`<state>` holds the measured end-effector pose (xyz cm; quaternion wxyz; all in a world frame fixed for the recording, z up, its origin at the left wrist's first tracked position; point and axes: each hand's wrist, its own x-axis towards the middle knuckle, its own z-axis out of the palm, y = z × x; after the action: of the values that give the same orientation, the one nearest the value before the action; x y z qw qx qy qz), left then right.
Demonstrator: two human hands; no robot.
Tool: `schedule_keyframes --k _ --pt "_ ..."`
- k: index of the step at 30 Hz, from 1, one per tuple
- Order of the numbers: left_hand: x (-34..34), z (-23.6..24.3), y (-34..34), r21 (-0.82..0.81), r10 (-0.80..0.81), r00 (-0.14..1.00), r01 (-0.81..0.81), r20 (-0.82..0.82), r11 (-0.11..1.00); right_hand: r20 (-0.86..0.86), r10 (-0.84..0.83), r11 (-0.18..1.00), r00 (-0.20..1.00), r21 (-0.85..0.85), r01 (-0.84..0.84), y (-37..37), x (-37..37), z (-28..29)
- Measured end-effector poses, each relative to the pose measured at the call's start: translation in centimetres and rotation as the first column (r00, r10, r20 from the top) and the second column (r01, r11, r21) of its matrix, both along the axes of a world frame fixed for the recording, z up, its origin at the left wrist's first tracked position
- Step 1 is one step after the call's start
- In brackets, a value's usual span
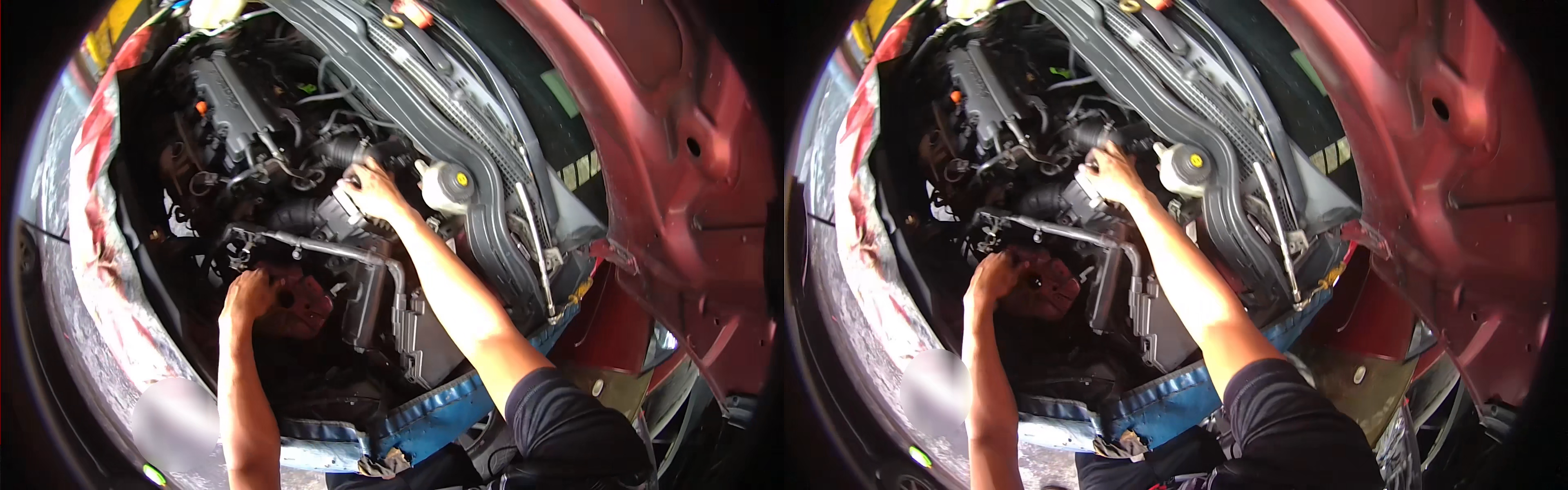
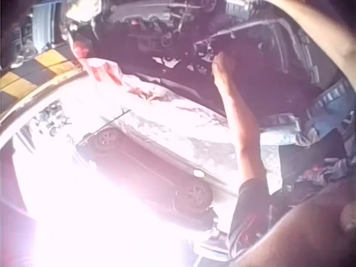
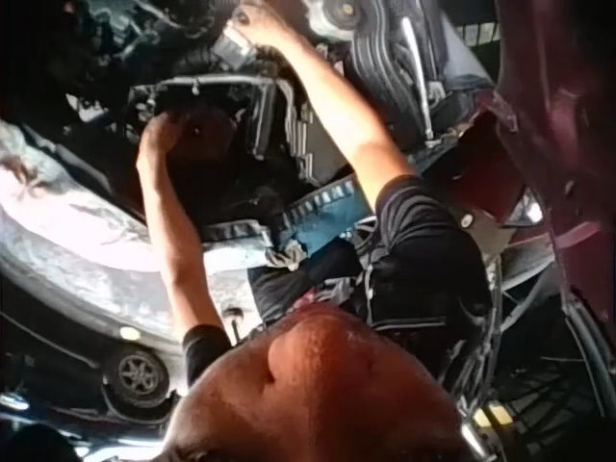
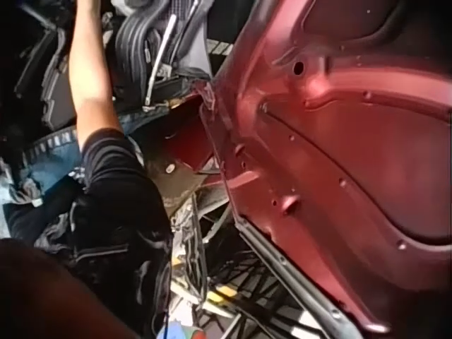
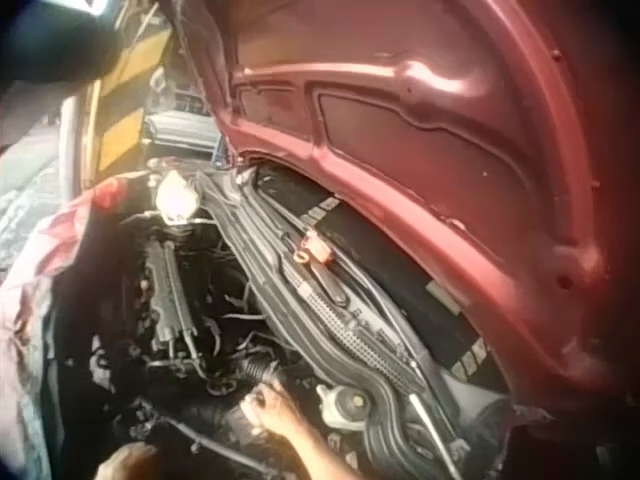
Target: Replacing or routing air intake hose components and associated wiring harnesses within a vehicle engine bay.
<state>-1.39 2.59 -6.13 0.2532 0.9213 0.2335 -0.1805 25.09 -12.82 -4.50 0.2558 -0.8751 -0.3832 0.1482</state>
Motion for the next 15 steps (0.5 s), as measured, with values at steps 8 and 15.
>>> schedule_keyframes --k 8,15 --pt "-1.7 -1.4 1.6 -0.128 0.111 0.991 -0.119 -0.07 0.985 0.121 0.084 0.982 0.989 0.158 -0.102 -6.8 -10.0 8.1" --pt "-0.4 -2.7 1.6 -0.125 -0.001 0.994 -0.013 -0.108 0.992 0.403 0.192 0.967 0.895 0.079 -0.242 -19.2 -14.8 12.9"
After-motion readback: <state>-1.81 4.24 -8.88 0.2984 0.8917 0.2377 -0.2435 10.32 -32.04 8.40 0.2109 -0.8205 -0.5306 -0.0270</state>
